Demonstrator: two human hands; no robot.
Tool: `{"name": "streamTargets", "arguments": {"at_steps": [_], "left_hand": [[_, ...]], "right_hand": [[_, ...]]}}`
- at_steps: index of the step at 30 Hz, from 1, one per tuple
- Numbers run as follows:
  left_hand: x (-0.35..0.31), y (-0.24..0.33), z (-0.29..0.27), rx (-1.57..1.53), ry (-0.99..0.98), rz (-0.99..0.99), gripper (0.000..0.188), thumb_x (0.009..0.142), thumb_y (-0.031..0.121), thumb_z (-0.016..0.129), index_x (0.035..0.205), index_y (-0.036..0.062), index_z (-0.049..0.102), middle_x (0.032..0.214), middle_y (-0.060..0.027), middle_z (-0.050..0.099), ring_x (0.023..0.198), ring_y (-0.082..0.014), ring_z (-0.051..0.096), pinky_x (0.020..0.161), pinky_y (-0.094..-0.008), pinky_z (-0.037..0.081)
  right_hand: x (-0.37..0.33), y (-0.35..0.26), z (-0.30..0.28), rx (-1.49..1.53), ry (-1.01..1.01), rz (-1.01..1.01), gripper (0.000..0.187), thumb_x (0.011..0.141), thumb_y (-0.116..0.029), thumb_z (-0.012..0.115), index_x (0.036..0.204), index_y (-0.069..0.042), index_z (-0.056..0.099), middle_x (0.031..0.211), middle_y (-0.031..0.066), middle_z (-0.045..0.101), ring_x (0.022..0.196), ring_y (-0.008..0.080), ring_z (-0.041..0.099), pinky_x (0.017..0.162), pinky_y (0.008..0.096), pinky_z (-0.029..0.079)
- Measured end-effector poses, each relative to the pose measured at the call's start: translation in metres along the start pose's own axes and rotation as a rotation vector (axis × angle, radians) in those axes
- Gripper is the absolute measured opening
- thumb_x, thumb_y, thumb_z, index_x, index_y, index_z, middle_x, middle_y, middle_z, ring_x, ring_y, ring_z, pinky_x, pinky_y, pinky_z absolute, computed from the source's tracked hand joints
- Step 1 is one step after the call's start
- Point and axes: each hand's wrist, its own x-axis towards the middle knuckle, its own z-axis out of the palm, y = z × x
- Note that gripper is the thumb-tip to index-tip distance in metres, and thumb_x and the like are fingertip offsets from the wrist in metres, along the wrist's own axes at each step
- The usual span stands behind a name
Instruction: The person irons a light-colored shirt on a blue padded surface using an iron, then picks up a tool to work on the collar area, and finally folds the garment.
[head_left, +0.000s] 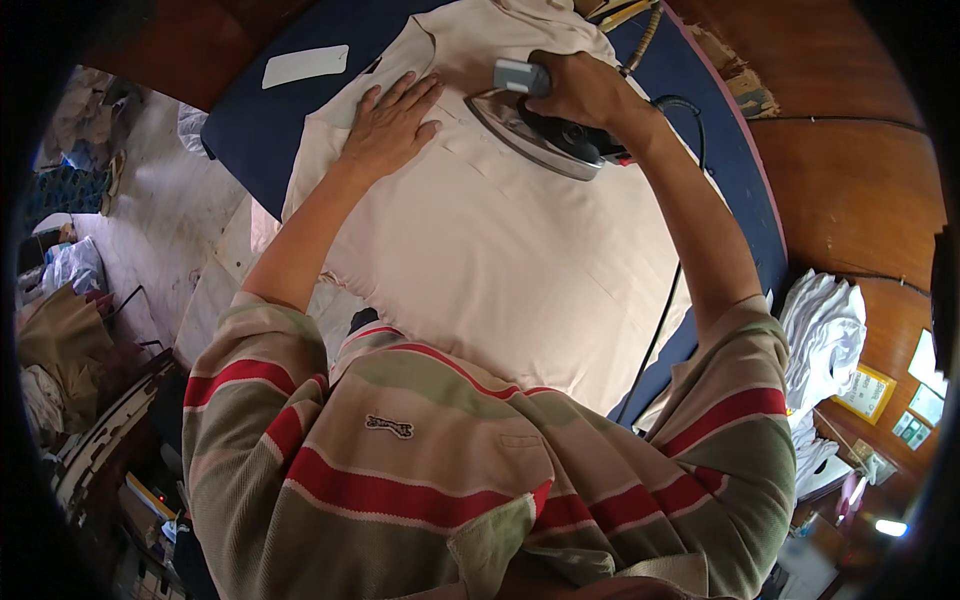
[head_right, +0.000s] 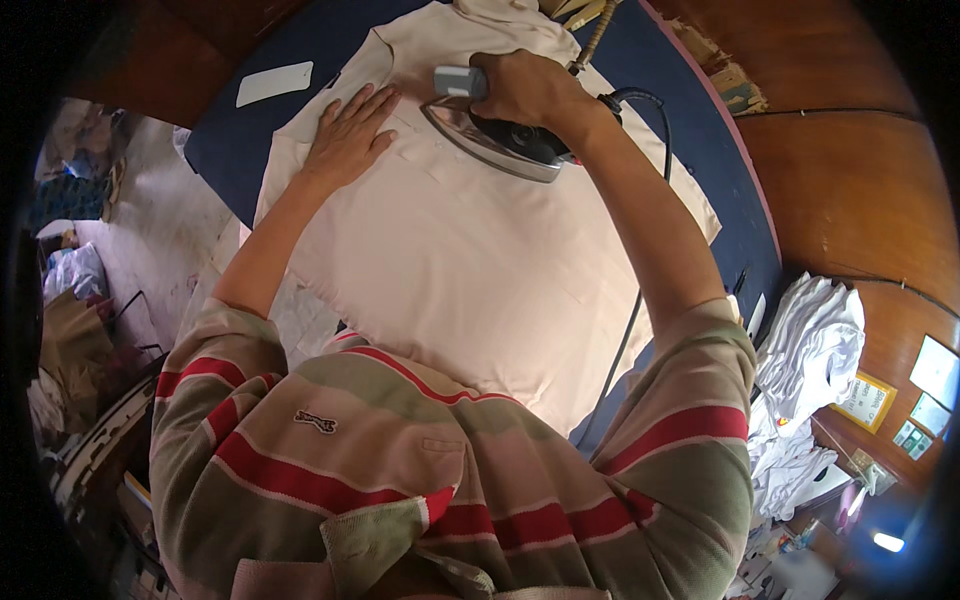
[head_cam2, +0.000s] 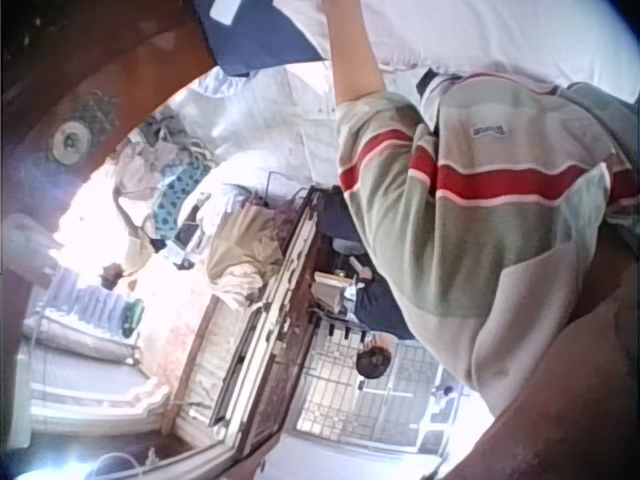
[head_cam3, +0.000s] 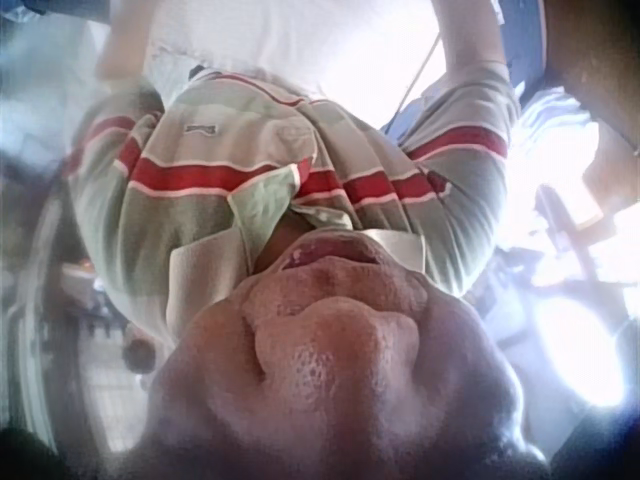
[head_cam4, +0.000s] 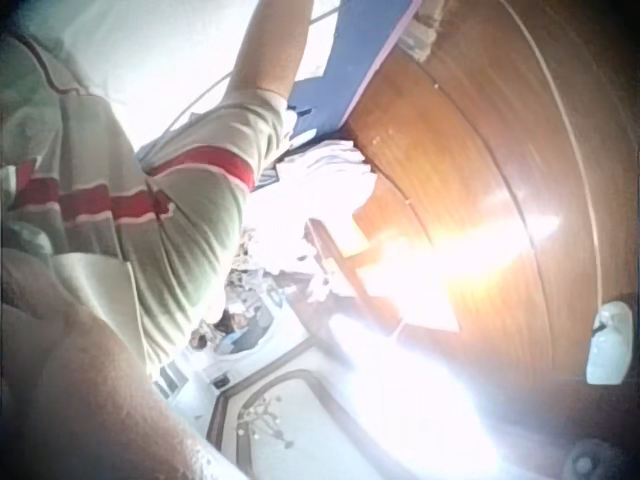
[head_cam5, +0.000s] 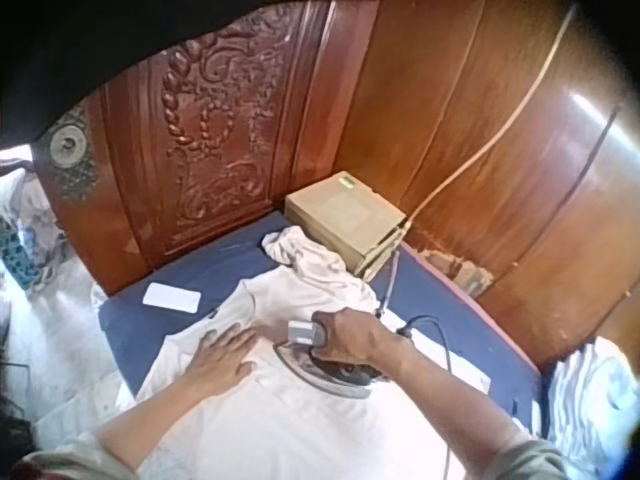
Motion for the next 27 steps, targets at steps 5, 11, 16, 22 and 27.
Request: {"name": "streamTargets", "arguments": {"at_steps": [5, 11, 16, 22, 27], "left_hand": [[0.0, 0.001, -0.003, -0.006, -0.026, -0.018, 0.054, 0.094, 0.037, 0.039, 0.144, 0.0214, 0.025, 0.148, 0.0055, 0.026, 0.137, -0.0148, 0.021, 0.109, -0.0438, 0.014], [0.002, 0.002, -0.002, 0.013, -0.012, -0.018, 0.052, 0.094, 0.038, 0.036, 0.142, 0.0203, 0.028, 0.148, 0.0067, 0.026, 0.137, -0.0133, 0.02, 0.11, -0.0431, 0.013], [0.005, 0.001, -0.001, -0.025, -0.015, -0.022, 0.051, 0.094, 0.037, 0.036, 0.141, 0.0191, 0.031, 0.148, 0.0063, 0.027, 0.137, -0.0135, 0.02, 0.11, -0.0434, 0.013], [0.012, 0.025, -0.011, -0.128, 0.038, 0.029, 0.052, 0.092, 0.036, 0.043, 0.141, 0.0231, 0.032, 0.147, 0.005, 0.028, 0.137, -0.0159, 0.021, 0.109, -0.0468, 0.015], [0.008, 0.036, -0.012, -0.076, -0.116, 0.259, 0.055, 0.089, 0.041, 0.051, 0.14, 0.0277, 0.034, 0.147, 0.0052, 0.029, 0.137, -0.0175, 0.021, 0.11, -0.0488, 0.014]], "right_hand": [[-0.025, 0.004, -0.007, -0.042, -0.096, -0.019, 0.036, 0.072, -0.025, 0.067, 0.102, -0.006, 0.06, 0.082, 0.0161, 0.066, 0.077, 0.0313, 0.064, 0.071, 0.0391, 0.051], [-0.051, 0.026, -0.003, -0.057, -0.15, -0.154, 0.038, 0.068, -0.019, 0.068, 0.103, -0.008, 0.06, 0.08, 0.0144, 0.067, 0.074, 0.0296, 0.065, 0.068, 0.0371, 0.052], [-0.087, 0.035, -0.01, 0.045, -0.126, -0.045, 0.042, 0.066, -0.019, 0.073, 0.104, -0.006, 0.06, 0.085, 0.0157, 0.067, 0.079, 0.0301, 0.065, 0.073, 0.0368, 0.052], [-0.125, -0.019, 0.003, 0.186, -0.008, 0.282, 0.039, 0.072, -0.028, 0.071, 0.099, -0.005, 0.056, 0.076, 0.0207, 0.064, 0.076, 0.0378, 0.063, 0.07, 0.043, 0.05], [-0.133, -0.043, 0.021, 0.162, -0.044, 0.445, 0.041, 0.073, -0.031, 0.069, 0.1, -0.003, 0.056, 0.078, 0.0215, 0.064, 0.077, 0.0366, 0.064, 0.071, 0.042, 0.051]]}}
